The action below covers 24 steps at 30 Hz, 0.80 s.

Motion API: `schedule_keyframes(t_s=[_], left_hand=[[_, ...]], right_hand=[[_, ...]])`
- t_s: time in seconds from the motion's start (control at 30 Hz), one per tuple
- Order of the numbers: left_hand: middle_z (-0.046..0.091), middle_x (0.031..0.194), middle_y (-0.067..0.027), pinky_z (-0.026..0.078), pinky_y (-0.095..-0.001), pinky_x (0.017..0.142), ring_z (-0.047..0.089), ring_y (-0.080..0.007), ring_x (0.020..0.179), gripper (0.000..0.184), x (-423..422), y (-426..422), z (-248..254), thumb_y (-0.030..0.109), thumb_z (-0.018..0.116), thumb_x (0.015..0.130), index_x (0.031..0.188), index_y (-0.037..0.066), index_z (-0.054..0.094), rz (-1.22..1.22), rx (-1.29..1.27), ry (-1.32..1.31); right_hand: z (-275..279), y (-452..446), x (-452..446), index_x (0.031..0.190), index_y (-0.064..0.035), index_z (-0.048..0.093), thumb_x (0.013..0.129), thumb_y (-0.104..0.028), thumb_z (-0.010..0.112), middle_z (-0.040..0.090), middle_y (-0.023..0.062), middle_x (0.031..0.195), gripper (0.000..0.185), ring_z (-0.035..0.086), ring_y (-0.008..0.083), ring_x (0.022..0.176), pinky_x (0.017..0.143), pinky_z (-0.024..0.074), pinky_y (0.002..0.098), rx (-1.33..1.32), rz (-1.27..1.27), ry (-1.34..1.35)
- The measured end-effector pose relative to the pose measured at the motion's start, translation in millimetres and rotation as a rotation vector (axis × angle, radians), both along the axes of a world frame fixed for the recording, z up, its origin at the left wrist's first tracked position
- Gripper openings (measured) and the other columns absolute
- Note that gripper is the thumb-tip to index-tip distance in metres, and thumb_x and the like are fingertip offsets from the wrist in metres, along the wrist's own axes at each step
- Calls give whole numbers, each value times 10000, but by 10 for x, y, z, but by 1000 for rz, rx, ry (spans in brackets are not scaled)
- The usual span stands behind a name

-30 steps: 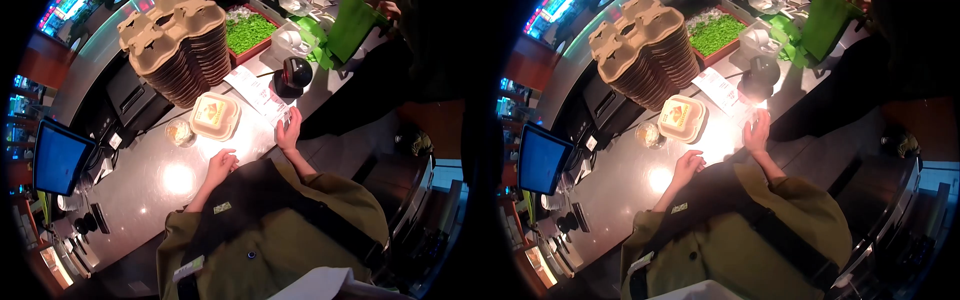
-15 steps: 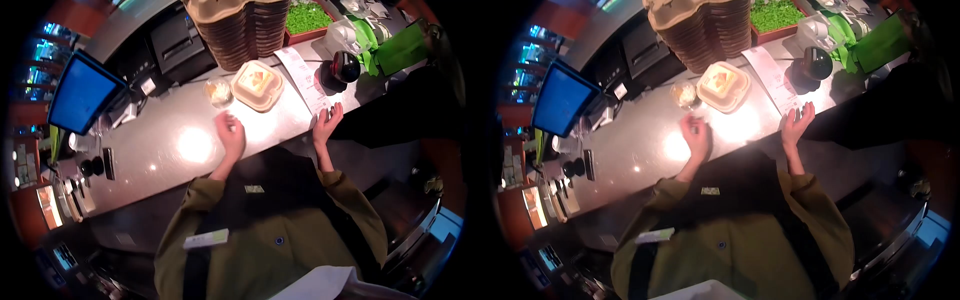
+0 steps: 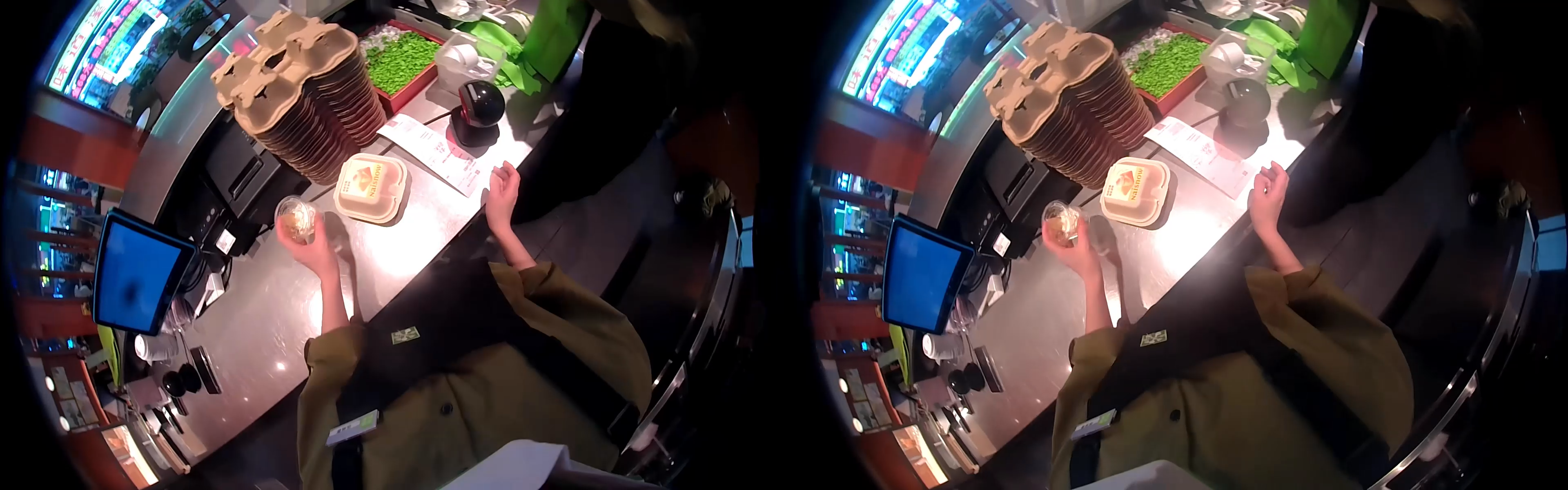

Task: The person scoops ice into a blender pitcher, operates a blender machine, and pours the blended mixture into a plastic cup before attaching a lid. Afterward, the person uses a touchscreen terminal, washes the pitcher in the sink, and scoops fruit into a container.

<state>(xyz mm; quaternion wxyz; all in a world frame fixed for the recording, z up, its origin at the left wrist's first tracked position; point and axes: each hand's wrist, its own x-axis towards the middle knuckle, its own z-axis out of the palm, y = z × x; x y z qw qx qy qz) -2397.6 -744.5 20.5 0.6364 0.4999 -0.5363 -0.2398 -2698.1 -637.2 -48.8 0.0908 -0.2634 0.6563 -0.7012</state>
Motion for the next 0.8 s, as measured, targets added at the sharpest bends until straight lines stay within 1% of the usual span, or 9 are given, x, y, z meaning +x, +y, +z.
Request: schedule_keyframes(t_s=[0.13,0.2,0.27,0.37,0.5,0.53,0.63,0.7,0.8], left_hand=[[422,1230,-138,368,-334,935,451,-235,1095,693,-643,349,414,67,720,676,1258,3,348,-440,-148,-79],[424,1229,-142,364,-335,928,444,-245,1104,696,-1096,489,322,62,716,672,1261,4,350,-630,-26,-68],[427,1221,-162,346,-348,937,427,-274,1122,696,-1571,500,89,62,713,670,1262,1,351,-664,92,-26],[392,1236,-202,300,-394,970,374,-358,1152,683,-2071,387,-20,61,682,686,1266,-2,328,-558,-33,-107],[381,1234,-219,302,-395,969,378,-350,1150,653,-2233,239,-280,105,634,717,1268,-16,304,-582,51,-306],[372,1247,-227,296,-402,976,375,-351,1158,716,-2209,203,-313,100,640,697,1293,-20,262,-628,49,-315],[230,1335,-241,239,-399,1023,270,-362,1232,885,-2193,228,-225,107,667,670,1347,-17,111,-598,135,-285],[118,1369,-255,178,-413,1050,159,-378,1277,951,-2210,231,-189,117,682,663,1358,-16,47,-578,138,-327],[46,1368,-284,127,-434,1056,68,-400,1294,935,-2120,438,15,170,685,698,1354,-20,47,-607,169,-278]], right_hand=[[148,171,29,1194,9,365,834,-45,469,412,175,1167,378,509,202,973,798,425,280,33,41,-250],[54,230,19,1191,8,380,833,-43,469,418,167,1169,372,500,202,997,809,425,289,30,21,-201],[-16,282,47,1185,9,396,832,-40,470,421,156,1172,364,491,205,1018,822,424,298,28,-26,-130],[-72,451,68,1173,13,433,830,-29,469,422,126,1177,348,472,220,1049,846,418,314,42,-121,-16],[-275,851,0,1194,-2,413,839,-17,456,413,123,1176,358,485,215,1036,833,413,288,108,-159,-93],[-357,958,-24,1204,-9,404,842,-27,459,401,120,1181,367,486,212,1033,828,411,289,129,-157,-81],[-511,1200,-61,1205,-17,404,851,-43,472,388,114,1180,361,491,205,1022,834,404,282,143,-150,-131],[-572,1237,-67,1180,-3,424,850,-54,496,420,93,1139,341,506,136,920,767,427,250,197,-182,-210],[-771,1094,-82,1167,7,433,846,-51,493,469,84,1060,331,509,119,835,735,426,240,257,-160,-196]])
